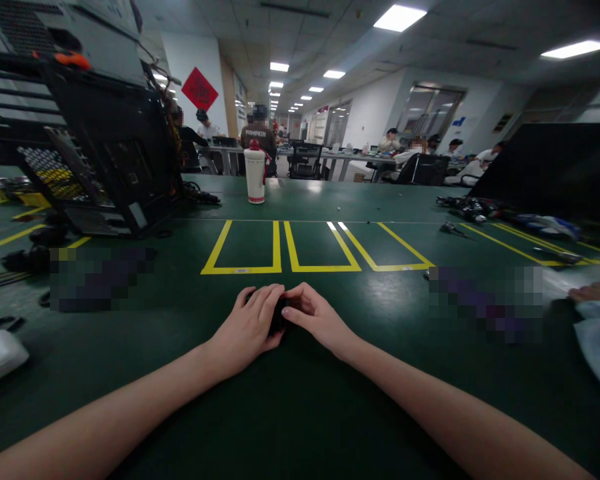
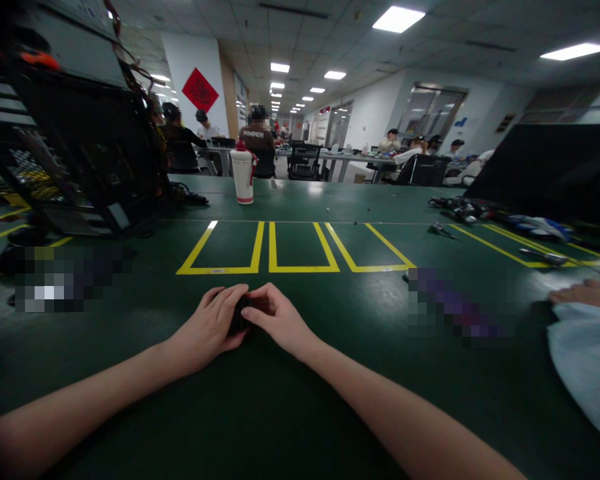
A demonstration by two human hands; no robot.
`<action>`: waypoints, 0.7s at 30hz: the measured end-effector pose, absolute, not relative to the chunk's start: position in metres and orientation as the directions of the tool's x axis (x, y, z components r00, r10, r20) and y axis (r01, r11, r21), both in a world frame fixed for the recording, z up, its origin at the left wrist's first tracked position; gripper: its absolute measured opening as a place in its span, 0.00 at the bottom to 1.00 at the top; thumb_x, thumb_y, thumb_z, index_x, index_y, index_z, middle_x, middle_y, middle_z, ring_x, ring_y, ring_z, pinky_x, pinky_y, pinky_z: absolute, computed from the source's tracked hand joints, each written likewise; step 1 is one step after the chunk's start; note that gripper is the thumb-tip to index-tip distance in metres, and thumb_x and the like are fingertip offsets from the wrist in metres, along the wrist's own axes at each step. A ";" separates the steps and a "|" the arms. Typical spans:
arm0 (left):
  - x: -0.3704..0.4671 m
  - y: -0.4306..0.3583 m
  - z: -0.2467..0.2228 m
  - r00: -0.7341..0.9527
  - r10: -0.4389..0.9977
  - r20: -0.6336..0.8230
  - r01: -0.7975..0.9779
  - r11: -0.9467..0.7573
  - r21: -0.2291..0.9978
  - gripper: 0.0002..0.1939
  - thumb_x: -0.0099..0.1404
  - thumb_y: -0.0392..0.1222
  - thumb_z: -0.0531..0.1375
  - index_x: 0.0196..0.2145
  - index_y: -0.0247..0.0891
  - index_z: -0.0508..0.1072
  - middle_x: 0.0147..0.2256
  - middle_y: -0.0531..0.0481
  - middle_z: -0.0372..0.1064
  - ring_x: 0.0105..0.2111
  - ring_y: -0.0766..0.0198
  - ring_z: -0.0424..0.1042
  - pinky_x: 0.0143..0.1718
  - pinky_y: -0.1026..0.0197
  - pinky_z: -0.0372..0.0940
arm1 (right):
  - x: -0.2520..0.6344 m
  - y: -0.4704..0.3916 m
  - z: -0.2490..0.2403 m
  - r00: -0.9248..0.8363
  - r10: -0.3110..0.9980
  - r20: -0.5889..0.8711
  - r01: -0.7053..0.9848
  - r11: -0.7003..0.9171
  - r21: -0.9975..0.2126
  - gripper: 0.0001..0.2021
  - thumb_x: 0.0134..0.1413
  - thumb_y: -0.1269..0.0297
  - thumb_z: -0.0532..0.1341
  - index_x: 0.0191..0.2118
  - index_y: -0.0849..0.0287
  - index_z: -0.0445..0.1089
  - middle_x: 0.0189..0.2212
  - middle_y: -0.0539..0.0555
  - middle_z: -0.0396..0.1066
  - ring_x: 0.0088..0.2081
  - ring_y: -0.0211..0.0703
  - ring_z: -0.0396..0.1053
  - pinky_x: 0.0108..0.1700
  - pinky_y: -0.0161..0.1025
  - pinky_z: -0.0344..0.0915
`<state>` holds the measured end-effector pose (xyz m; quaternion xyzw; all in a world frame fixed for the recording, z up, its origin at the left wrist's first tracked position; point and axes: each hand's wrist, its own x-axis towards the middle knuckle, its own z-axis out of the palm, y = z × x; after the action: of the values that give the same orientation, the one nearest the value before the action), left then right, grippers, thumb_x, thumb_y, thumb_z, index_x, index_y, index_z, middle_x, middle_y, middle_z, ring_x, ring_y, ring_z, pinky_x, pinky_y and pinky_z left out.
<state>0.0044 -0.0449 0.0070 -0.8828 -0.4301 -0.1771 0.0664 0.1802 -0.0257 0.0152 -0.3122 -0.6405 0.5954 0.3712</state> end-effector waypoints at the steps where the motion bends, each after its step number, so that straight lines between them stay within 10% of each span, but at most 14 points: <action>1: 0.004 -0.045 0.007 0.567 0.737 0.367 0.784 -0.620 0.036 0.34 0.58 0.45 0.55 0.56 0.33 0.42 0.53 0.39 0.54 0.52 0.53 0.57 0.53 0.46 0.50 | 0.180 -0.027 0.016 -0.516 0.851 0.095 -0.026 0.095 -0.995 0.12 0.48 0.64 0.59 0.40 0.56 0.61 0.40 0.50 0.64 0.44 0.40 0.64 0.49 0.43 0.61; 21: 0.006 -0.045 0.008 0.556 0.737 0.384 0.790 -0.612 0.033 0.33 0.58 0.44 0.54 0.56 0.33 0.42 0.52 0.39 0.55 0.52 0.52 0.58 0.52 0.46 0.52 | 0.181 -0.026 0.015 -0.513 0.852 0.102 -0.052 0.087 -0.995 0.13 0.47 0.64 0.60 0.41 0.56 0.61 0.41 0.51 0.64 0.46 0.40 0.63 0.51 0.45 0.59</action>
<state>0.0061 -0.0452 0.0077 -0.8790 -0.4343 -0.1831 0.0719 0.1811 -0.0260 0.0152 -0.3163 -0.6325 0.5969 0.3789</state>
